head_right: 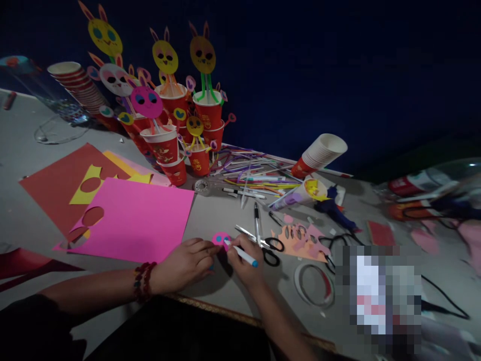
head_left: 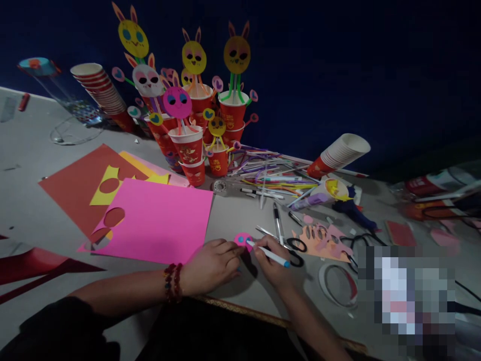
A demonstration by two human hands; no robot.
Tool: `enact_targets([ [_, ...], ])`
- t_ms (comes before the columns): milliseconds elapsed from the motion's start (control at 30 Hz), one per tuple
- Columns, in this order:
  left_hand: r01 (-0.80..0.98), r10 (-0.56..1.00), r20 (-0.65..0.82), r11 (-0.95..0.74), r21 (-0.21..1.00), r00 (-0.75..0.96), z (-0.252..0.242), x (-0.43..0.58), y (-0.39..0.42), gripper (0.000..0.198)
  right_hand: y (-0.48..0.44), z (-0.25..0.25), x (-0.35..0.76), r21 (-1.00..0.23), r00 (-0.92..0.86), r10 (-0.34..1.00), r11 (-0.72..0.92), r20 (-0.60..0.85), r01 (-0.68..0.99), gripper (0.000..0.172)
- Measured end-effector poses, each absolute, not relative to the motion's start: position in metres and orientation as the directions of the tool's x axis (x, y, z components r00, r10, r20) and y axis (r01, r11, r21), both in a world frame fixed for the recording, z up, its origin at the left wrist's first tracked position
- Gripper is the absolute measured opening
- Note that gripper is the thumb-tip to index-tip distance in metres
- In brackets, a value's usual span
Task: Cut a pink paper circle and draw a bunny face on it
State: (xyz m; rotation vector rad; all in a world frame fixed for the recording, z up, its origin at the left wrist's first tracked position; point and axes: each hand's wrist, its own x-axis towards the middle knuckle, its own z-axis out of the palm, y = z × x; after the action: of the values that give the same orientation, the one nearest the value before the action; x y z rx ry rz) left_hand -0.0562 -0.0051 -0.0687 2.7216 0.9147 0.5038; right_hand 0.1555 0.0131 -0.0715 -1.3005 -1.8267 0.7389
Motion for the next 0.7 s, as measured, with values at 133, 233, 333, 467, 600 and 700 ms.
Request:
enact_targets([
  [133, 0.54, 0.618, 0.247, -0.779, 0.318, 0.746, -0.069, -0.0563, -0.0056, 0.013, 0.0135, -0.0705, 0.1551, -0.795, -0.196, 0.948, 0.317, 0.251, 0.517, 0.017],
  [233, 0.539, 0.618, 0.247, -0.779, 0.32, 0.747, -0.0677, -0.0564, -0.0053, 0.013, 0.0135, -0.0706, 0.1553, -0.794, -0.194, 0.948, 0.318, 0.253, 0.519, 0.018],
  [333, 0.544, 0.622, 0.238, -0.775, 0.322, 0.746, -0.0663, -0.0564, -0.005, 0.013, 0.0134, -0.0708, 0.1554, -0.799, -0.195, 0.948, 0.316, 0.25, 0.512, 0.018],
  [467, 0.54, 0.617, 0.237, -0.779, 0.317, 0.751, -0.0676, -0.0566, -0.0051, 0.014, 0.0138, -0.0706, 0.1551, -0.802, -0.188, 0.949, 0.316, 0.255, 0.507, 0.019],
  [600, 0.534, 0.61, 0.238, -0.785, 0.315, 0.756, -0.069, -0.057, -0.0054, 0.014, 0.0133, -0.0705, 0.1554, -0.797, -0.184, 0.946, 0.325, 0.268, 0.509, 0.019],
  [700, 0.536, 0.613, 0.236, -0.782, 0.318, 0.754, -0.0679, -0.0569, -0.0053, 0.014, 0.0118, -0.0709, 0.1561, -0.798, -0.146, 0.946, 0.323, 0.29, 0.508, 0.018],
])
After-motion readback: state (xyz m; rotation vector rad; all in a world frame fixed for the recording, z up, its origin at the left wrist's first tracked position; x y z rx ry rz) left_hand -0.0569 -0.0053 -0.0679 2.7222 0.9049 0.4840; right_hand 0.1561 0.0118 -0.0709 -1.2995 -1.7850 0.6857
